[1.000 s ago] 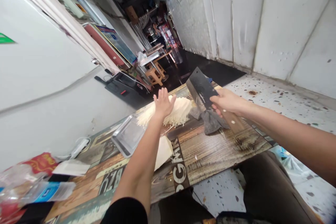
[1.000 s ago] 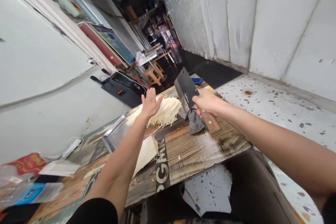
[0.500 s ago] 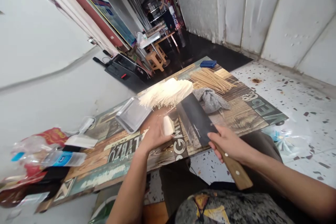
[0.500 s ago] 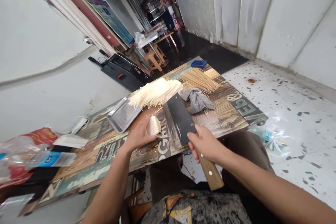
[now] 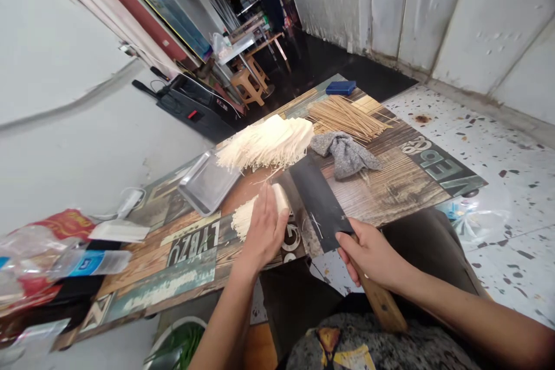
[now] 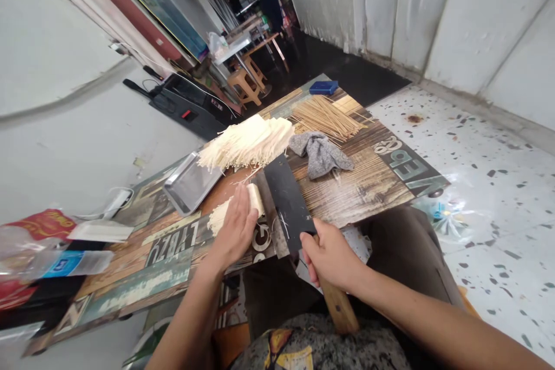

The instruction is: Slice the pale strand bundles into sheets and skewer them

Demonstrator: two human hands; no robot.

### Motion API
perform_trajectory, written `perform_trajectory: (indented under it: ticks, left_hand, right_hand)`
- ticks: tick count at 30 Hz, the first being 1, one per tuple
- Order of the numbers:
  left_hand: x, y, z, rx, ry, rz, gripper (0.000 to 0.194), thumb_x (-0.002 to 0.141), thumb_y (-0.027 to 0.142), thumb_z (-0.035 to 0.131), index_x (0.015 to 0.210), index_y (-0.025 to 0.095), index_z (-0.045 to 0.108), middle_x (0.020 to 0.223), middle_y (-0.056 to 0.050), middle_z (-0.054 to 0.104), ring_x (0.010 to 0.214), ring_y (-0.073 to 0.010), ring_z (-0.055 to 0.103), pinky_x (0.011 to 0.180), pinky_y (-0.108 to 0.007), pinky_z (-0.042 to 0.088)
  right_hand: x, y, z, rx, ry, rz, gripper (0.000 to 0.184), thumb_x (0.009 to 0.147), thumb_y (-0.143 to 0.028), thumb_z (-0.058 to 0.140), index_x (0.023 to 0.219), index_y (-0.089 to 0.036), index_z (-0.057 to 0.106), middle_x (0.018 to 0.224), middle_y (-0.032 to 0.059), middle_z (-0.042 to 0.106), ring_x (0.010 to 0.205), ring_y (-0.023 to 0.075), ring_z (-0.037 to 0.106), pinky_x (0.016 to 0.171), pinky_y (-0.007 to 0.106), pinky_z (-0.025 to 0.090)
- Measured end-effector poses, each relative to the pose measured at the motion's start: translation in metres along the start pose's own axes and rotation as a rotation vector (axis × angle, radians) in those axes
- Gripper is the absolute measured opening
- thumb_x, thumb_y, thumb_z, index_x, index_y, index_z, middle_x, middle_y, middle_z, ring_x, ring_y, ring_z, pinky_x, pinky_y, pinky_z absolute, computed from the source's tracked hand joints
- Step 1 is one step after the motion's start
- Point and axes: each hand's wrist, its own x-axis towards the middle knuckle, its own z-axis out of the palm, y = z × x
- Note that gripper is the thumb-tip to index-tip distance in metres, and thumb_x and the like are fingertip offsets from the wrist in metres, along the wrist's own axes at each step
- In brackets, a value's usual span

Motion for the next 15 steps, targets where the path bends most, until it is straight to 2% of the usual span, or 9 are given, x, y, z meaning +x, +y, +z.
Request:
perform_trajectory:
  ticks: [4, 15]
  left_hand:
    - [0.0021, 0.0011, 0.0114, 0.019, 0.040, 0.026, 0.062, 0.098, 0.041, 0.023, 0.151, 0.020, -0.002, 0.159, -0.008, 0.004, 0.145, -0.0218, 0.001, 0.118, -0.048, 0.011]
    - [0.0046, 0.0013, 0.0128, 0.054, 0.069, 0.040, 0.065, 0.097, 0.043, 0.024, 0.151, 0.016, 0.001, 0.158, -0.012, 0.009, 0.145, -0.0233, 0.005, 0.118, -0.047, 0.013]
  right_hand:
    - [0.0010, 0.0018, 0.0019, -0.020, -0.008, 0.008, 0.020, 0.082, -0.037, 0.048, 0.075, -0.023, 0.036, 0.049, -0.0105, 0.045, 0.030, 0.0077, 0.045, 0.030, 0.019, 0.038]
    - [0.0022, 0.0035, 0.0027, 0.006, -0.006, 0.019, 0.020, 0.083, -0.037, 0.047, 0.074, -0.022, 0.036, 0.049, -0.0105, 0.046, 0.030, 0.0077, 0.044, 0.029, 0.019, 0.040]
